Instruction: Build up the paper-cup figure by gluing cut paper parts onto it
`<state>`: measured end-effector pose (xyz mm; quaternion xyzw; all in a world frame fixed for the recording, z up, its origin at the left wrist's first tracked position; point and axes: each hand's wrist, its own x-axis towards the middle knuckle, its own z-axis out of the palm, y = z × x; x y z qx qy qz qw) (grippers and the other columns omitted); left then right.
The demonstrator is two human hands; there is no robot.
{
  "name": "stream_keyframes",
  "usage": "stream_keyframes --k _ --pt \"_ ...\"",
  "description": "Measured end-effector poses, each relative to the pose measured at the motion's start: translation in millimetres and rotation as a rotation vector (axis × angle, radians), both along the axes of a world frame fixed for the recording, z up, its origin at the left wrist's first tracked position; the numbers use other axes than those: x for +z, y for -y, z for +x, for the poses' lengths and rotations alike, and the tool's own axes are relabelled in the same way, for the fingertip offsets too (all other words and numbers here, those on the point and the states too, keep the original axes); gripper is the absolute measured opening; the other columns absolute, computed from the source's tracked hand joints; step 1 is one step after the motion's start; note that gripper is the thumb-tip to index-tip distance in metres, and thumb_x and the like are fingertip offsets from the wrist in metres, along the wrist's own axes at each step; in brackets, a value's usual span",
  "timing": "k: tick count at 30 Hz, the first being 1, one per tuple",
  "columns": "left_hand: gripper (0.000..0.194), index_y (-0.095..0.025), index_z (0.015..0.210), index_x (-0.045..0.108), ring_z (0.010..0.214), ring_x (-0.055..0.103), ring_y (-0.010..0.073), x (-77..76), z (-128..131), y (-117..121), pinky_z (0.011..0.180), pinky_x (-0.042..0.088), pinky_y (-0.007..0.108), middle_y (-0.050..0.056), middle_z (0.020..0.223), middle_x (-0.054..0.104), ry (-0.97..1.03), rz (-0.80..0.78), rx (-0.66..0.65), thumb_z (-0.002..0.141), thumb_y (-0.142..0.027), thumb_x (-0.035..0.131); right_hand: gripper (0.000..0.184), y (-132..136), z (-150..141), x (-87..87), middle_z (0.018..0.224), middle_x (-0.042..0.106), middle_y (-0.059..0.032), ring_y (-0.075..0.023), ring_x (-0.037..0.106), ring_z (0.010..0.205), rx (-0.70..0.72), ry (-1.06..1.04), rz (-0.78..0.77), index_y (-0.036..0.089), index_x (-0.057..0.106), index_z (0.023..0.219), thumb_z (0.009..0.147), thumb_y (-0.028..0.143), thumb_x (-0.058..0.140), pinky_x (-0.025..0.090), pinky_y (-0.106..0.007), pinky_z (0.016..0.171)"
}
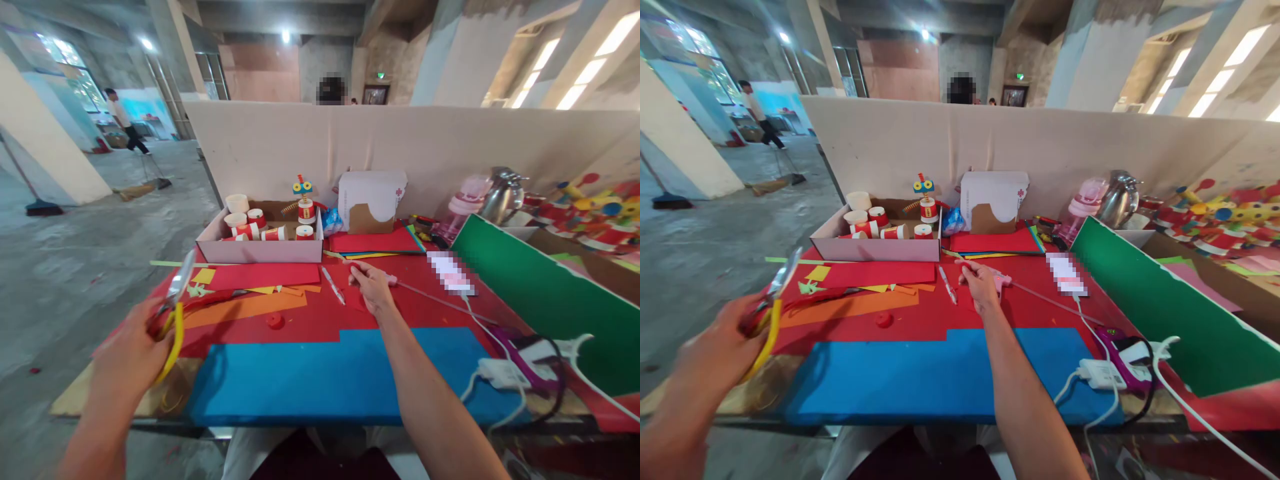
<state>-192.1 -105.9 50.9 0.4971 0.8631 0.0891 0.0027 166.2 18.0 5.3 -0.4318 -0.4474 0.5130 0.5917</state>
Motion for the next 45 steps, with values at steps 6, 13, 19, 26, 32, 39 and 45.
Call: stream_keyframes --k 6,13,19,26,32,39,45 --pt "0.039 -0.030 0.100 0.046 0.077 0.064 0.0280 -24.7 -38 25 0.054 0.039 0.030 0.000 0.070 0.067 -0.086 -0.262 0.328 0.083 -0.058 0.026 0.031 4 -11 -2.4 0.060 0.062 0.0026 -0.0119 0.058 0.054 -0.001 -0.060 -0.067 0.020 0.062 0.069 0.053 0.040 0.079 0.048 -0.026 0.056" --pt "0.038 -0.021 0.081 0.059 0.084 0.065 0.0277 -4.1 -23 21 0.072 0.045 0.035 0.009 0.083 0.069 -0.023 -0.389 -0.120 0.088 -0.045 0.031 0.035 9 -22 -1.0 0.052 0.059 0.0046 -0.0097 0.053 0.048 -0.045 -0.127 -0.115 0.019 0.064 0.070 0.048 0.041 0.081 0.044 -0.024 0.052" --pt "0.031 -0.020 0.114 0.055 0.091 0.063 0.0219 37.9 103 -44 0.079 0.048 0.033 0.009 0.104 0.067 0.254 0.103 -0.572 0.092 -0.030 0.035 0.035 11 -24 -1.9 0.051 0.059 0.0036 -0.0105 0.053 0.047 -0.058 -0.126 -0.141 0.019 0.060 0.065 0.050 0.043 0.080 0.043 -0.024 0.049" --pt "0.022 -0.017 0.107 0.052 0.081 0.063 0.0138 -3.8 222 -112 0.073 0.050 0.026 0.006 0.095 0.067 0.600 0.069 -0.868 0.093 -0.026 0.038 0.036 9 -23 -4.5 0.051 0.055 0.0038 -0.0097 0.047 0.046 -0.137 -0.067 -0.082 0.020 0.060 0.064 0.050 0.047 0.078 0.038 -0.023 0.046" --pt "0.039 -0.017 0.125 0.047 0.106 0.057 0.0307 20.4 150 -59 0.082 0.048 0.041 0.016 0.122 0.057 0.103 0.072 -0.716 0.093 -0.035 0.033 0.032 7 -16 -3.2 0.051 0.051 0.0046 -0.0099 0.043 0.047 -0.185 -0.013 -0.040 0.021 0.059 0.065 0.056 0.048 0.074 0.036 -0.024 0.048" --pt "0.049 -0.011 0.119 0.051 0.081 0.066 0.0343 -4.8 14 10 0.067 0.048 0.042 0.020 0.087 0.067 -0.137 -0.302 -0.075 0.090 -0.038 0.023 0.034 5 -19 1.1 0.050 0.051 0.0055 -0.0084 0.043 0.046 -0.095 -0.079 -0.094 0.020 0.059 0.066 0.053 0.046 0.078 0.035 -0.022 0.046" --pt "0.056 -0.012 0.134 0.039 0.094 0.065 0.0337 -16.8 -3 16 0.076 0.047 0.041 0.019 0.101 0.067 -0.054 -0.227 -0.054 0.088 -0.042 0.025 0.035 14 -26 0.6 0.047 0.049 0.0063 -0.0081 0.040 0.042 -0.015 -0.057 -0.126 0.020 0.057 0.068 0.057 0.048 0.076 0.030 -0.020 0.038"
